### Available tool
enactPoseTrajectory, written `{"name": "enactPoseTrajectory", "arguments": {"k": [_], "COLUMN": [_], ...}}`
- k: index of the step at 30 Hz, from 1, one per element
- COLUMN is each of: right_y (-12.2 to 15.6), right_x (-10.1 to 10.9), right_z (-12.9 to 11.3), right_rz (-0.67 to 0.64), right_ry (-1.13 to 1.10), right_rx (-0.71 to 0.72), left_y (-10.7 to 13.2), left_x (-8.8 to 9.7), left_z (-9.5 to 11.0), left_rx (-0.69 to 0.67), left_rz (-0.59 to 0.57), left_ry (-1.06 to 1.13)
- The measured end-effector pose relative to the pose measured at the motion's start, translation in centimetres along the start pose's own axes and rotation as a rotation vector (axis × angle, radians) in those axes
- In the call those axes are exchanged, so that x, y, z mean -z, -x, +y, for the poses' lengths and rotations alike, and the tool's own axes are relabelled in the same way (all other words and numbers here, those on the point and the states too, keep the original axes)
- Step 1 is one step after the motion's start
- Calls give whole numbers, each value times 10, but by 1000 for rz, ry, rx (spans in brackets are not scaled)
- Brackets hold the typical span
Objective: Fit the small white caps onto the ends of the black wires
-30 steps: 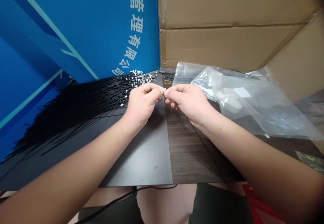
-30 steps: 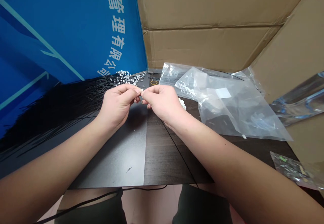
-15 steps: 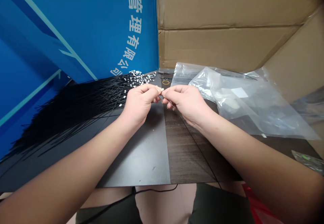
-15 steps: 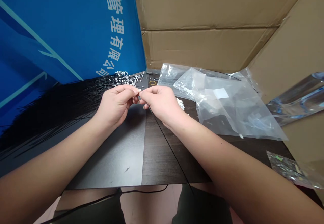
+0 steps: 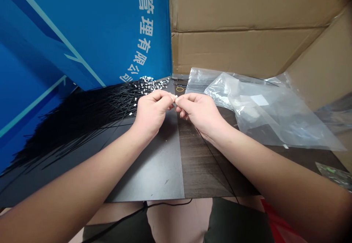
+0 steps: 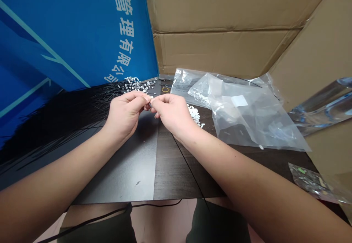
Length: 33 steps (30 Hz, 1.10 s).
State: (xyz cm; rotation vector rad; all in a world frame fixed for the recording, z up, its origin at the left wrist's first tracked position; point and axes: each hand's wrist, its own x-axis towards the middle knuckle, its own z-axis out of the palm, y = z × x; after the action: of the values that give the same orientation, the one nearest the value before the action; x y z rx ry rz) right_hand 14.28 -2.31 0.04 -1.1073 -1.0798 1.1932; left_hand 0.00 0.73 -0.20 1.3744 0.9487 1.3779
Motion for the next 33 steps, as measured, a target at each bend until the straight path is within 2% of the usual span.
{"name": "enactPoseTrajectory", "arguments": {"k": [4, 8, 11, 14, 18, 26, 33], "right_y": [-2, -6, -9, -10, -11, -12, -15], "right_x": [3, 11, 20, 28, 32, 33, 35], "right_z": [-4, -7, -8, -10, -13, -9, -4], "right_rz": [-43, -30, -3, -76, -123, -57, -21], "right_ry": [16, 157, 292, 488, 713, 773, 749], "right_rx": [-14, 15, 189, 411, 556, 602, 625], "left_y": [-2, -5, -7, -7, -7, -3, -3], "left_x": [1, 5, 8, 10, 10, 7, 7], "left_z": [3, 8, 8, 7, 8, 12, 11], "left_rx": [83, 117, 143, 159, 161, 242, 180], "left_rz": [-16, -26, -80, -129, -163, -203, -203], "left_ry": [81, 88, 59, 38, 48, 87, -2]}}
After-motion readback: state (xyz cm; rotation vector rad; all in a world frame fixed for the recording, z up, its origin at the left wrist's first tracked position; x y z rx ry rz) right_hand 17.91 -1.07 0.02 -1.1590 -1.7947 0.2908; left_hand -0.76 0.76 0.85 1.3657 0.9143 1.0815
